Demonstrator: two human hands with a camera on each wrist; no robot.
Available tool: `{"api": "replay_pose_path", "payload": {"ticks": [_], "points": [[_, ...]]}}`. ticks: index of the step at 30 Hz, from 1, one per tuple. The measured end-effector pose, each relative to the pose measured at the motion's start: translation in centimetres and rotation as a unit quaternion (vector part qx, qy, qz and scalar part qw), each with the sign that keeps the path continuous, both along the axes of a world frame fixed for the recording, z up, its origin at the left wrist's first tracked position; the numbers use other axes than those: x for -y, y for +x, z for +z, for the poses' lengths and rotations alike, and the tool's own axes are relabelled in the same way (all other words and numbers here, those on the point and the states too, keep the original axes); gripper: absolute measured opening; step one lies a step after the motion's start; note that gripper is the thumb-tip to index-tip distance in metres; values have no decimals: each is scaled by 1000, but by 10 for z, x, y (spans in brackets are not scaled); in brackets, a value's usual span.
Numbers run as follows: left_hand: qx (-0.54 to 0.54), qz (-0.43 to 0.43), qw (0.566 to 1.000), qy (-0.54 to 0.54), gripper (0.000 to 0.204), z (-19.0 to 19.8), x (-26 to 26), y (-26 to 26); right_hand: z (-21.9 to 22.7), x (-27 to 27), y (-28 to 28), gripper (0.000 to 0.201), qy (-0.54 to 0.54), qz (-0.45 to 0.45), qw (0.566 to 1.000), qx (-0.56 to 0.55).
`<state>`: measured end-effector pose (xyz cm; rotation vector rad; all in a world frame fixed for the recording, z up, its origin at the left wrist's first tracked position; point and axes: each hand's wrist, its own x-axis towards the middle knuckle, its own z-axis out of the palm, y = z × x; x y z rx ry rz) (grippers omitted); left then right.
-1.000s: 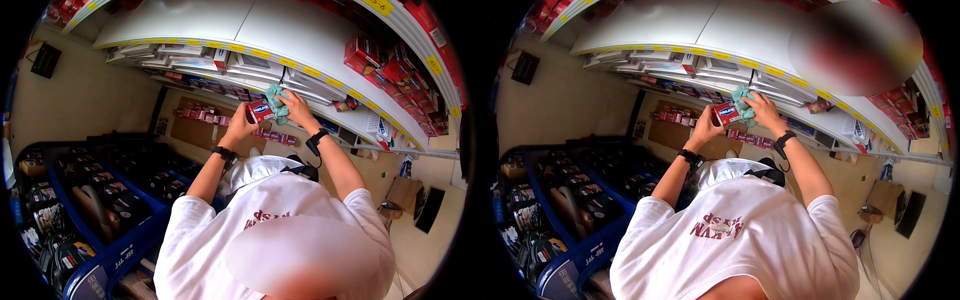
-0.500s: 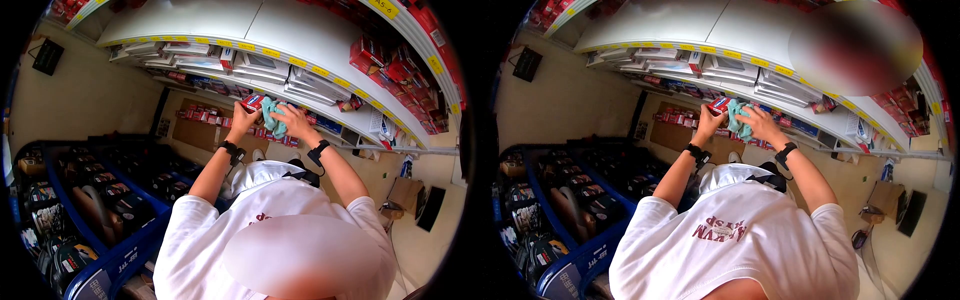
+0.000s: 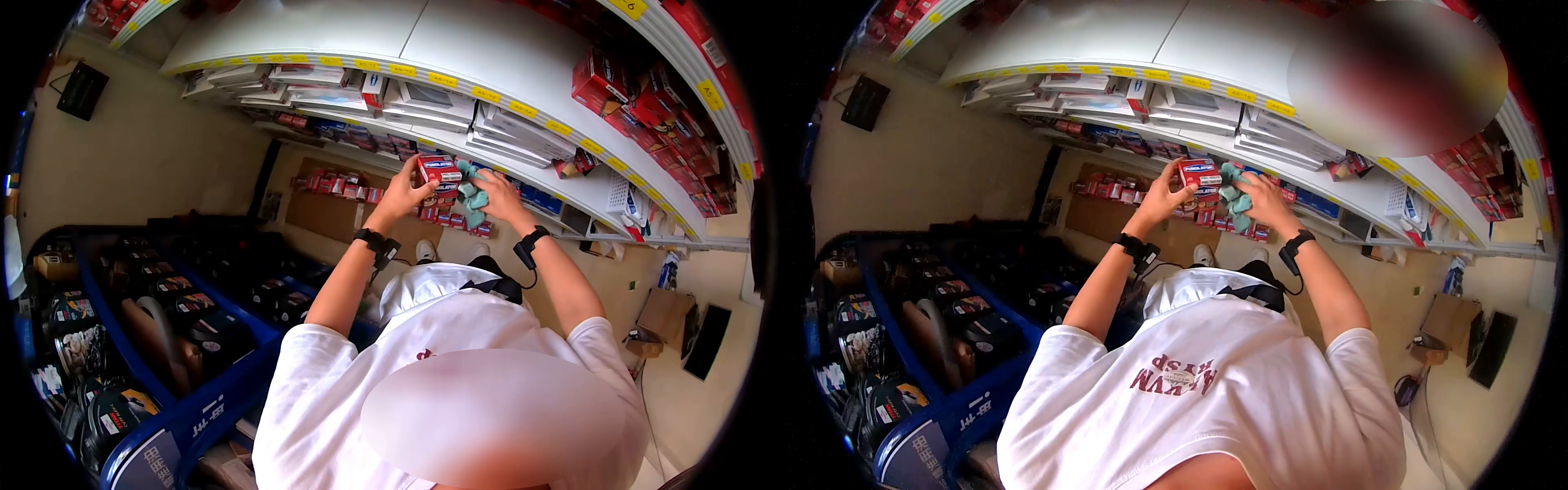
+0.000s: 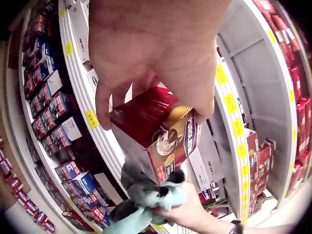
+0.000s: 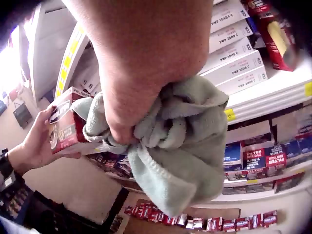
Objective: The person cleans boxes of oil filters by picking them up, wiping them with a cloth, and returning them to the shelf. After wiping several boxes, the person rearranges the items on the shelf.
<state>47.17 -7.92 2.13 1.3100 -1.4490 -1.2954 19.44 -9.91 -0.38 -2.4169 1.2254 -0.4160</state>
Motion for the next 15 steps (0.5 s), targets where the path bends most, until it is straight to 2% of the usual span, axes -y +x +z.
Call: {"api": "replay_pose_path", "payload": {"ticks": [1,3,5,6,7,9,10,12,13,15], "points": [[3,-9,1000,-22,85,-2,0,-2,7,0,0,57,-19,2,999,32],[28,-31,999,13,83,-12,1,-2,21,-1,3,61,-8,2,999,34],[16,5,998,66,78,-24,0,-4,30,-3,2,60,-18,11,998,60],[29,-2,996,85,70,-6,-4,-8,33,-5,2,60,-18,7,998,60],[30,-7,996,85,70,-11,-3,-10,34,-6,1,60,-6,18,998,64],[51,-2,998,-22,60,-24,-1,-12,34,-11,2,59,7,26,997,70],[53,-6,998,-21,60,-29,1,-14,33,-12,2,59,-5,24,997,79],[26,34,986,-161,54,-32,5,-21,32,-13,3,59,-23,17,996,89],[26,32,986,-161,54,-30,4,-22,29,-11,1,59,-23,15,996,89],[-90,8,995,36,50,-21,1,-22,20,-6,-1,59,-46,1,996,75]]}}
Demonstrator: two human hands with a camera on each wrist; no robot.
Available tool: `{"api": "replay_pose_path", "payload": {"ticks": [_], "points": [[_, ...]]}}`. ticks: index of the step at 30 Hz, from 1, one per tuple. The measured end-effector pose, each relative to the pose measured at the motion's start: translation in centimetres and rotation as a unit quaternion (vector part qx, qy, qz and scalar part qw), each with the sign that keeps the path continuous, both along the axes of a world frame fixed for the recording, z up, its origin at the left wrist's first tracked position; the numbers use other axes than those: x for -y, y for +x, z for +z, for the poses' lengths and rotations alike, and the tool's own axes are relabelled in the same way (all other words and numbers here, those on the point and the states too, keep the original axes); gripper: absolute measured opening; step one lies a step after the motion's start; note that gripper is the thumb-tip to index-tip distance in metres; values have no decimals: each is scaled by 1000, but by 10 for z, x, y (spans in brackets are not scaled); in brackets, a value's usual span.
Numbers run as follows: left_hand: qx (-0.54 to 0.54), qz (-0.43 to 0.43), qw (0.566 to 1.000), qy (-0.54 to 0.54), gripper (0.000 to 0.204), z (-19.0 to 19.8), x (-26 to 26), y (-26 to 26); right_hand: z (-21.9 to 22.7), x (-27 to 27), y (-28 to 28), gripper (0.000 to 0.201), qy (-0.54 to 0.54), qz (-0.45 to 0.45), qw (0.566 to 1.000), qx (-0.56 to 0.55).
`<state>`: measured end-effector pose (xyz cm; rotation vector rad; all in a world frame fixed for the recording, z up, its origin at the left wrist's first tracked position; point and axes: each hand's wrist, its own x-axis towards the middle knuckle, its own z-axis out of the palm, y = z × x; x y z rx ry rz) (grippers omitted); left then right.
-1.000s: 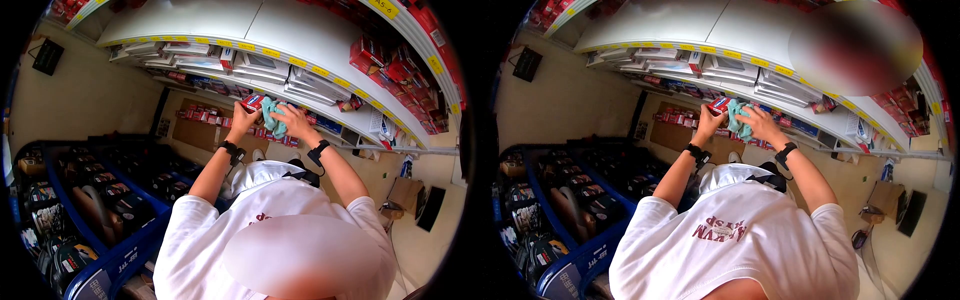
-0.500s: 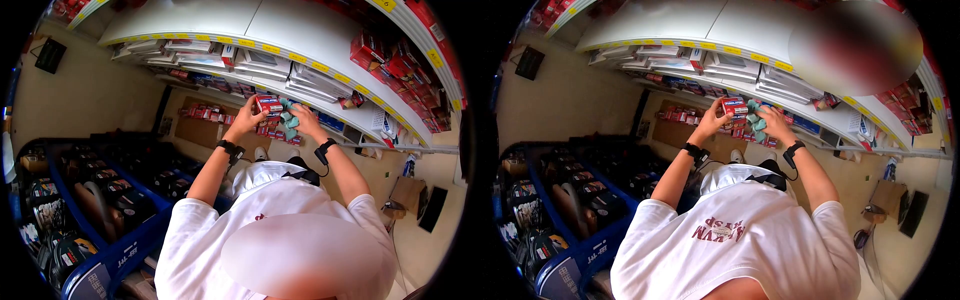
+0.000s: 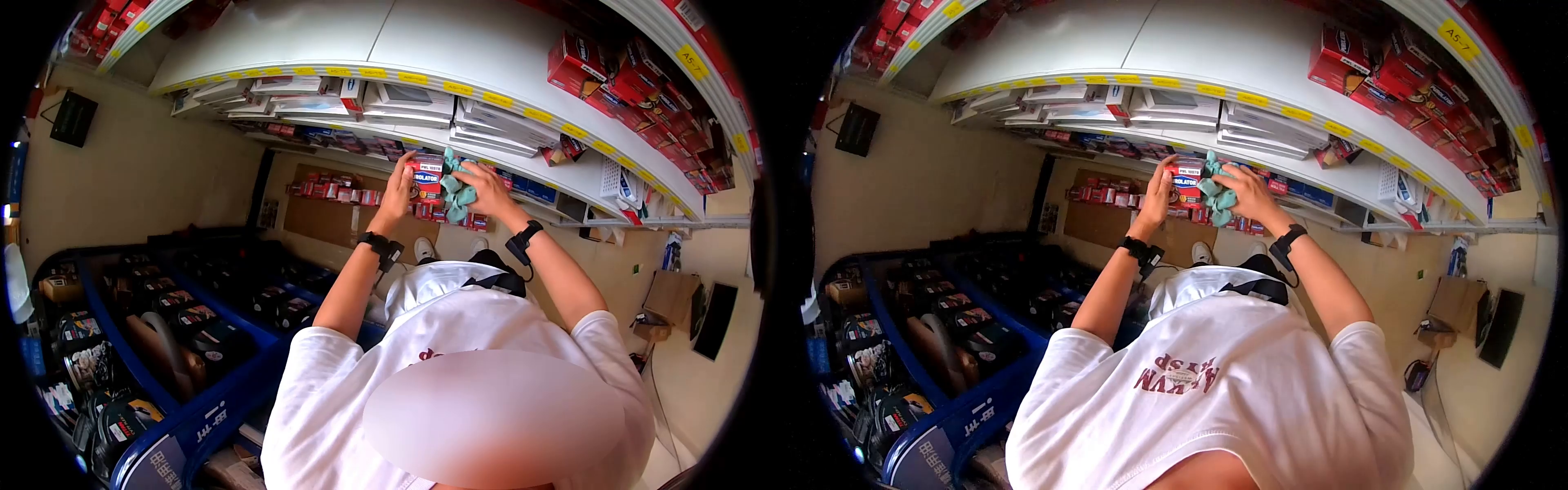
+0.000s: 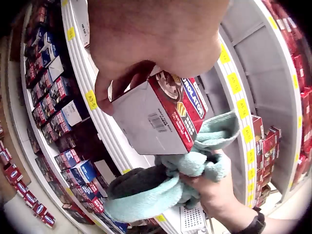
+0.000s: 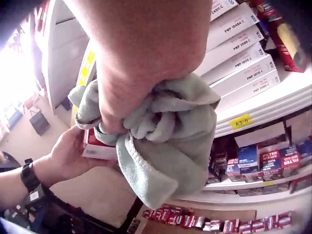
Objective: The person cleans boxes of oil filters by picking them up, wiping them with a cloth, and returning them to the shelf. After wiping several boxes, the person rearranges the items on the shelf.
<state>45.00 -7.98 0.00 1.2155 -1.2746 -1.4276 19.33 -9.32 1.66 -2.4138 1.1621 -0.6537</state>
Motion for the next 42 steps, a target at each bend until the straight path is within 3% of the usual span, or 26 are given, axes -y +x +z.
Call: {"api": "replay_pose_path", "payload": {"ticks": [3,6,8,12,17,20,22,23,27,29,32,36,38,40,42], "points": [[22,21,997,-69,50,18,-4,-10,-4,7,-6,59,8,-7,1000,5],[-35,29,999,-17,48,31,-6,-12,-2,11,-11,60,38,-9,999,24],[-20,36,997,-64,45,31,-5,-20,-6,12,-14,60,69,-28,996,57],[18,27,988,-152,41,17,-1,-37,8,7,-10,60,81,-30,993,80],[32,28,994,-100,35,0,4,-40,12,7,-15,62,95,-35,993,69],[36,4,997,-73,50,-11,-1,-46,2,5,-15,62,78,-89,990,79],[119,-48,985,-117,75,-6,-5,-47,0,8,-16,61,70,-89,990,84],[103,-62,989,-88,81,-3,-4,-47,-2,8,-16,59,63,-90,990,87],[-18,-77,997,-13,72,24,-10,-51,-4,15,-16,58,87,-81,987,110],[-80,-33,996,-1,62,37,-13,-54,-7,17,-14,54,88,-89,979,163],[-109,25,993,-28,54,35,-13,-54,-8,19,-11,49,122,-104,974,157],[-104,125,985,-63,56,32,-6,-53,-22,21,-3,39,71,-63,973,210],[-91,127,985,-73,56,26,-4,-50,-27,21,-1,31,214,-159,949,170],[-120,122,984,-52,54,23,-3,-50,-42,25,1,27,236,-204,937,156],[-133,106,984,-49,54,21,-1,-50,-49,30,3,24,312,-211,872,311]]}}
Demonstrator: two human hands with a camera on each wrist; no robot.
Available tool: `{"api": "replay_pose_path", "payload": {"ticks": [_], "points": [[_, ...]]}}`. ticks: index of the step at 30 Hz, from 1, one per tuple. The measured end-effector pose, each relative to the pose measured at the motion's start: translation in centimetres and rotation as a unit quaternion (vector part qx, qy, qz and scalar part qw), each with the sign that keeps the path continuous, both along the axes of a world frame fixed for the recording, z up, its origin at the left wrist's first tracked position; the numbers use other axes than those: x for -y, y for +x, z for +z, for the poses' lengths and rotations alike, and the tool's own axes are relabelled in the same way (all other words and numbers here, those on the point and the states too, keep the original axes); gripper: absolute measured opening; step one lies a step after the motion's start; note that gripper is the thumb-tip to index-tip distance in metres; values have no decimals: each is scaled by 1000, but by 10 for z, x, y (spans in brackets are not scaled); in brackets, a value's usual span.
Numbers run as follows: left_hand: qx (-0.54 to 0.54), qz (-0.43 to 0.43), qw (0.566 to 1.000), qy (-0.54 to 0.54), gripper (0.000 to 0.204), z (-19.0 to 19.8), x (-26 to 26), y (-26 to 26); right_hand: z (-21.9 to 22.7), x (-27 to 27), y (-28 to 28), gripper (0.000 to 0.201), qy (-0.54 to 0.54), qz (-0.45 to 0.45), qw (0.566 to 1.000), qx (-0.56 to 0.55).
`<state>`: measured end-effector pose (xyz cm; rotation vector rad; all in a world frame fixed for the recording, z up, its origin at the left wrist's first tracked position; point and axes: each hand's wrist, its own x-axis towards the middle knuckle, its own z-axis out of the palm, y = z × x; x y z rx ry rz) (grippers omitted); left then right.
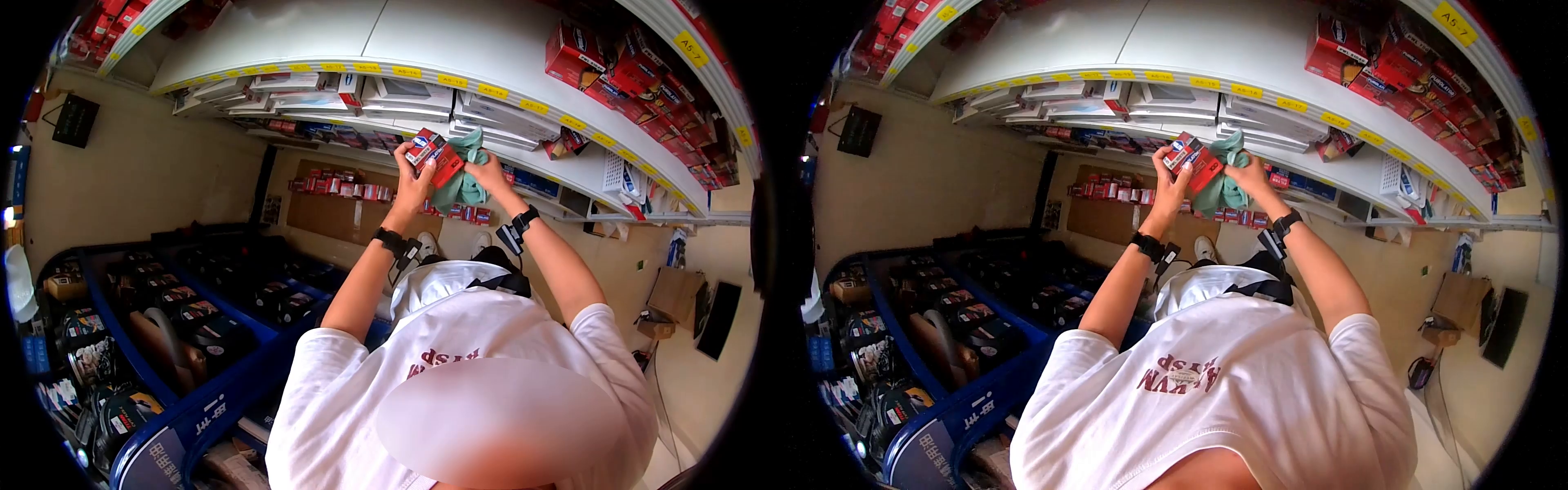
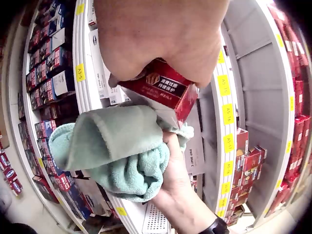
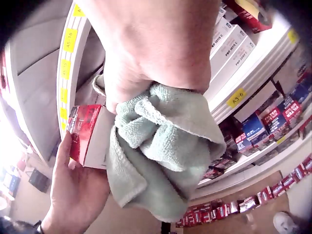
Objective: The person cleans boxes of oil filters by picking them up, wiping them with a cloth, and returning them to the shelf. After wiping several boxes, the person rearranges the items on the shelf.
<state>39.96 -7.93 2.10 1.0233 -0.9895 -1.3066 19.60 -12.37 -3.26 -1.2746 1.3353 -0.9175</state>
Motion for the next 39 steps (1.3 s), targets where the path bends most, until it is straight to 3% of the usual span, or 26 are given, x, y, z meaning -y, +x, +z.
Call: {"api": "replay_pose_path", "payload": {"ticks": [2,4,9,14,18,20,22,24,27,28,34,36,37,39], "points": [[-13,-16,1000,0,54,-1,-1,3,0,1,-3,24,35,3,999,42],[80,-65,994,-28,57,-5,-1,11,11,-3,-5,27,77,-48,991,101],[120,-58,990,-38,98,-12,-3,14,17,-3,-18,34,102,26,989,106],[149,-64,986,-33,94,-9,-1,18,22,-8,-24,30,182,64,974,121],[217,-34,973,-64,88,-2,6,28,21,-9,-27,32,145,151,978,-9],[371,-37,918,-136,87,20,6,33,18,-5,-28,34,114,212,964,-113],[388,-33,908,-153,85,36,5,35,25,-7,-28,34,85,244,958,-123],[434,-29,888,-150,85,51,0,36,18,-7,-34,37,42,283,925,-251],[458,53,876,-140,77,78,-3,30,-2,-9,-45,38,-3,286,923,-258],[479,103,866,-106,75,87,-5,29,-5,-8,-49,37,-14,294,915,-275],[529,301,782,-136,63,112,10,38,-6,-8,-76,44,-11,295,885,-359],[552,357,736,-164,62,121,14,40,-10,-7,-89,50,-13,320,836,-446],[582,384,691,-190,60,128,18,40,-10,-9,-97,51,-18,317,830,-459],[599,398,665,-199,63,143,26,41,-14,-14,-113,58,-19,326,807,-491]]}}
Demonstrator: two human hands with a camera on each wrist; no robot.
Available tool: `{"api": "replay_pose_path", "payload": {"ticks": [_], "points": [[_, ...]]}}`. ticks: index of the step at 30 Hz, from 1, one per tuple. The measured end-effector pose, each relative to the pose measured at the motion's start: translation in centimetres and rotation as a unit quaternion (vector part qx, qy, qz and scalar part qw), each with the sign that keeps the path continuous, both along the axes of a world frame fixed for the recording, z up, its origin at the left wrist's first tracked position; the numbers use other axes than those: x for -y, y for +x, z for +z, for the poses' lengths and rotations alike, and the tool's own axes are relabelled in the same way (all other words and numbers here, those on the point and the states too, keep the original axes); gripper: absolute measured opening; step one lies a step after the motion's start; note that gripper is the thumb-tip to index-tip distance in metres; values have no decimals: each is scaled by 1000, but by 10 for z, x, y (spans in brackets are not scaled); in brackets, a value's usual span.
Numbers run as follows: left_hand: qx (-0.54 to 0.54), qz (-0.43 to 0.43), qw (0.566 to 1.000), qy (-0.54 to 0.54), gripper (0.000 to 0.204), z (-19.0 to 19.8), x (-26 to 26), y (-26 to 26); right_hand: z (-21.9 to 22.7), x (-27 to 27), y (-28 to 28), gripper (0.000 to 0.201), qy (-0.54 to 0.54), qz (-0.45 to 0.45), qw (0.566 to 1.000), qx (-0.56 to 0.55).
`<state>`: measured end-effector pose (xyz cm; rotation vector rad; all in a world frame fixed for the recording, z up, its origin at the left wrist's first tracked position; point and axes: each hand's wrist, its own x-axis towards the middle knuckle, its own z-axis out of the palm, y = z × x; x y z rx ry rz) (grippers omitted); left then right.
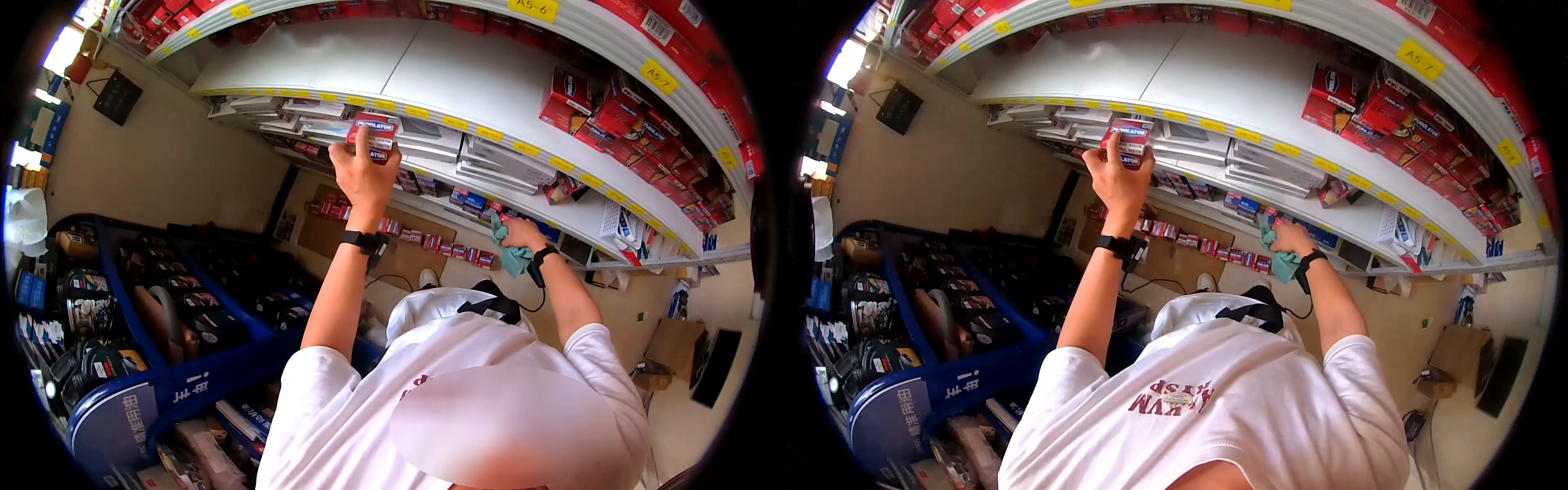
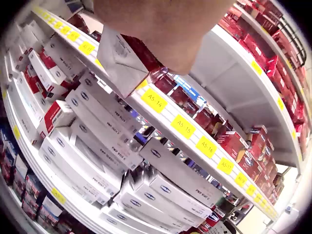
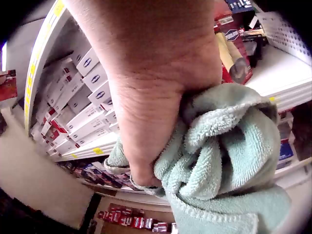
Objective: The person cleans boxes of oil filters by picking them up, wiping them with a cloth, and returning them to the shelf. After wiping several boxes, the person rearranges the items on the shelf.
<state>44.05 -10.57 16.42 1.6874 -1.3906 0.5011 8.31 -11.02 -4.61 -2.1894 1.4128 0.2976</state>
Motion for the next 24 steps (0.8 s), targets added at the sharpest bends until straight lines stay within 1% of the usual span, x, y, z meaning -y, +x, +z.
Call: {"api": "replay_pose_path", "payload": {"ticks": [1,3,5,7,9,10,13,14,15,17,19,22,24], "points": [[16,6,1000,-13,64,8,5,0,-1,-1,-9,58,-5,2,1000,0],[21,9,999,-23,65,24,15,0,-2,-4,-21,63,42,-17,998,-40],[24,15,998,-50,67,40,25,-3,0,-6,-31,63,49,-17,997,-59],[10,24,999,-43,66,57,32,-14,10,-10,-38,63,84,-31,994,-68],[-24,26,997,-63,59,68,43,-28,7,-12,-47,62,90,-45,993,-66],[-29,4,997,-71,64,71,49,-34,4,-12,-53,60,88,-38,994,-57],[-85,-29,995,-41,64,74,60,-64,3,-8,-65,55,96,-26,994,-37],[-111,-51,993,-11,65,74,60,-74,4,-8,-69,53,107,-20,994,-28],[-95,-68,993,-17,66,71,63,-83,8,-7,-72,53,105,-24,994,-26],[-102,-87,991,-7,67,65,71,-104,15,-8,-77,49,101,-51,994,2],[-99,-94,991,-6,67,62,76,-122,17,-10,-85,48,97,-56,994,10],[-124,-125,984,11,67,58,82,-147,13,-13,-100,49,106,-73,992,16],[-128,-129,983,23,67,56,83,-162,12,-15,-110,50,115,-88,989,14]]}}
